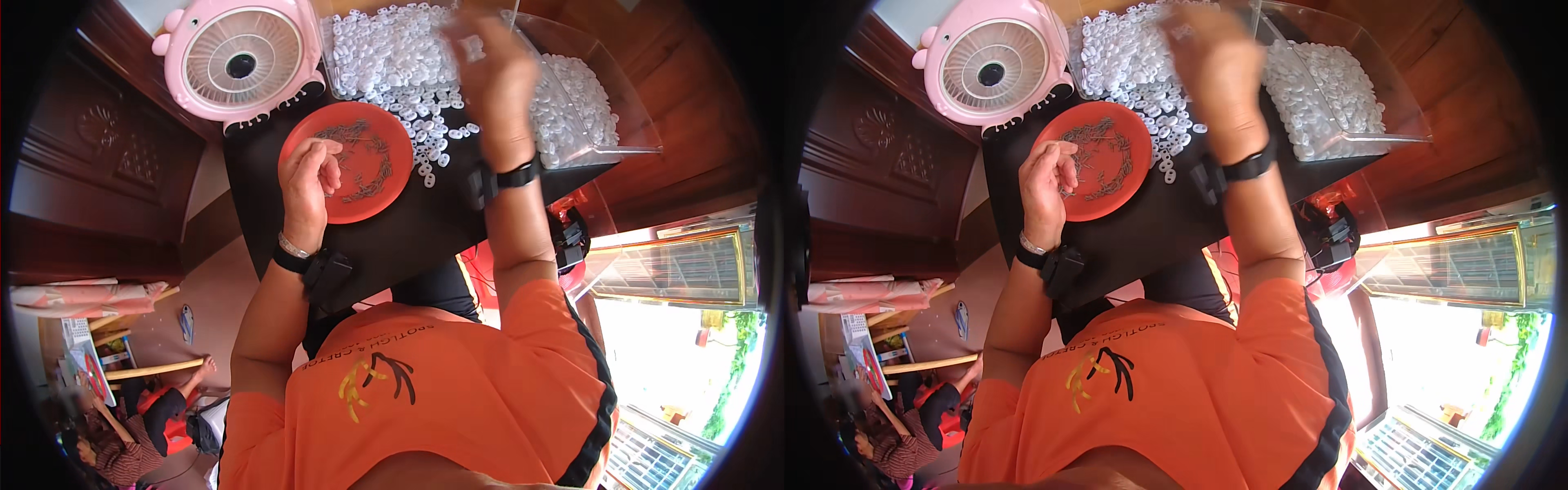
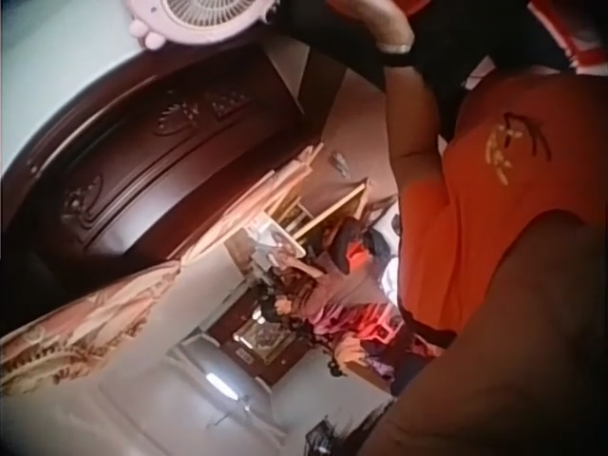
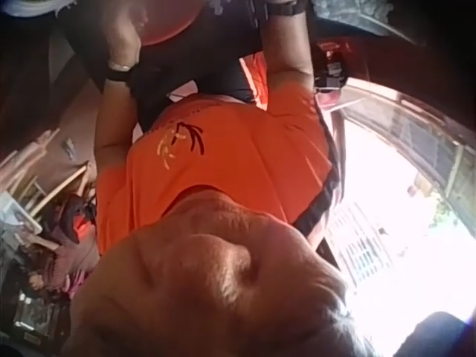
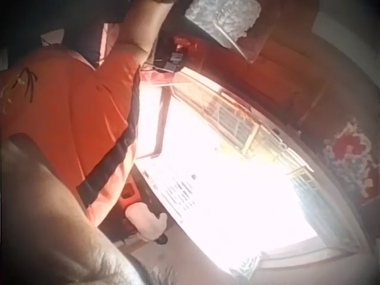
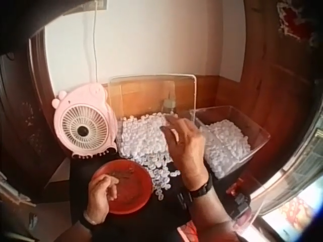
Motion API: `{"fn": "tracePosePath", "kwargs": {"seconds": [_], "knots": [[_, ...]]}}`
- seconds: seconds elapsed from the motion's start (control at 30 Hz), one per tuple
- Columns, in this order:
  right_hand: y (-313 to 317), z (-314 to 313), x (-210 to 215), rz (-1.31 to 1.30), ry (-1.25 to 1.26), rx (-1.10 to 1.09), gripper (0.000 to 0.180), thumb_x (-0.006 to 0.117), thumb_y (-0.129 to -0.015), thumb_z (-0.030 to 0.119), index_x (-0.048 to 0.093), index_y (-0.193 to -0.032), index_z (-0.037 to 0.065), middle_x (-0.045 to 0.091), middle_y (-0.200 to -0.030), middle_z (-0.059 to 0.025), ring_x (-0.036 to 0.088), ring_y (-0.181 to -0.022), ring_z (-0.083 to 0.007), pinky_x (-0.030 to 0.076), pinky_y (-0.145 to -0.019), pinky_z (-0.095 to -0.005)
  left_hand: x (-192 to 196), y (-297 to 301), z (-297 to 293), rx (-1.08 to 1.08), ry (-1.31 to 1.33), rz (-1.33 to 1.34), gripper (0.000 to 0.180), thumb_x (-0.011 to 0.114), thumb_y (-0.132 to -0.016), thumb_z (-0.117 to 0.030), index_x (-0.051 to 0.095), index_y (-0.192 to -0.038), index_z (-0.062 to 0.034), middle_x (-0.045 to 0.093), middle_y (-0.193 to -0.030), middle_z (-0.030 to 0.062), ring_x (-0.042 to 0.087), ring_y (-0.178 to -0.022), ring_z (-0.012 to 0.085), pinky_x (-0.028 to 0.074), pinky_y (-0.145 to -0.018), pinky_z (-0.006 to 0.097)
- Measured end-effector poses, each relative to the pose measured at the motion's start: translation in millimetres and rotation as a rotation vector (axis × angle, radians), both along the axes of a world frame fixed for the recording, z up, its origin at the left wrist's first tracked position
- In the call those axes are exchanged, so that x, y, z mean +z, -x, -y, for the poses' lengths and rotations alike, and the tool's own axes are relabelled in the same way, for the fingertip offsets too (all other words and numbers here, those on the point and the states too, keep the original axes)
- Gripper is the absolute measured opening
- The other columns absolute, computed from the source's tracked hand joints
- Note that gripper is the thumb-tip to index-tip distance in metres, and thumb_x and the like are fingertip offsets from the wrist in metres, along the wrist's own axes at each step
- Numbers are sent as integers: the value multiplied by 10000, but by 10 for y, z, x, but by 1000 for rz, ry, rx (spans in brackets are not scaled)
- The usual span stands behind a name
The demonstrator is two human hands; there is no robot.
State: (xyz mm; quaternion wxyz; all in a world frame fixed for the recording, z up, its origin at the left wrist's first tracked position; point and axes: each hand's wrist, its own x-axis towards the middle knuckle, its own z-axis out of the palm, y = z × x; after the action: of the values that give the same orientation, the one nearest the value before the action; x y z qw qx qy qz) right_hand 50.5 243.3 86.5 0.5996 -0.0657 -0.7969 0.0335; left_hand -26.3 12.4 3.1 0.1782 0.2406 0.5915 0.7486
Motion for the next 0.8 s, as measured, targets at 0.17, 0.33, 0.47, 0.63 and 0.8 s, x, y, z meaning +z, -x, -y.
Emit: {"fn": "tracePosePath", "kwargs": {"seconds": [0.17,0.33,0.47,0.63,0.8], "knots": [[-318,-261,268,-147,-198,-630,333,632,-769,116,604,-1089,31,607,-1066,-177,571,-982,-331,467,-845,-390,-8,15,-70,-39,23,2,266,460,-905,-222,610,-842,-12,512,-610,8,456,-512,76,324,-469,202],[-15,-329,-284,327,120,13,154,643,-769,201,676,-864,85,663,-873,-100,609,-823,-298,479,-736,-362,-29,51,-26,-34,89,-12,248,463,-894,-212,615,-830,-28,516,-614,5,463,-518,74,327,-471,205],[58,-323,-496,994,301,332,203,590,-722,212,671,-840,68,649,-763,-112,610,-692,-278,473,-640,-360,-70,120,-18,-45,156,80,244,471,-888,-223,618,-832,-37,525,-630,3,473,-529,77,340,-480,204],[67,-512,-655,1024,213,220,203,599,-673,200,659,-796,51,634,-720,-120,609,-670,-285,466,-608,-363,-12,99,-17,-7,106,114,229,485,-871,-212,617,-795,-42,538,-629,-2,487,-523,78,359,-474,198],[40,-597,-665,1117,231,200,170,644,-637,201,662,-748,74,645,-727,-101,619,-699,-293,474,-614,-377,-9,81,-24,-12,68,127,218,488,-860,-185,613,-757,-39,541,-599,-5,482,-494,66,346,-441,188]]}}
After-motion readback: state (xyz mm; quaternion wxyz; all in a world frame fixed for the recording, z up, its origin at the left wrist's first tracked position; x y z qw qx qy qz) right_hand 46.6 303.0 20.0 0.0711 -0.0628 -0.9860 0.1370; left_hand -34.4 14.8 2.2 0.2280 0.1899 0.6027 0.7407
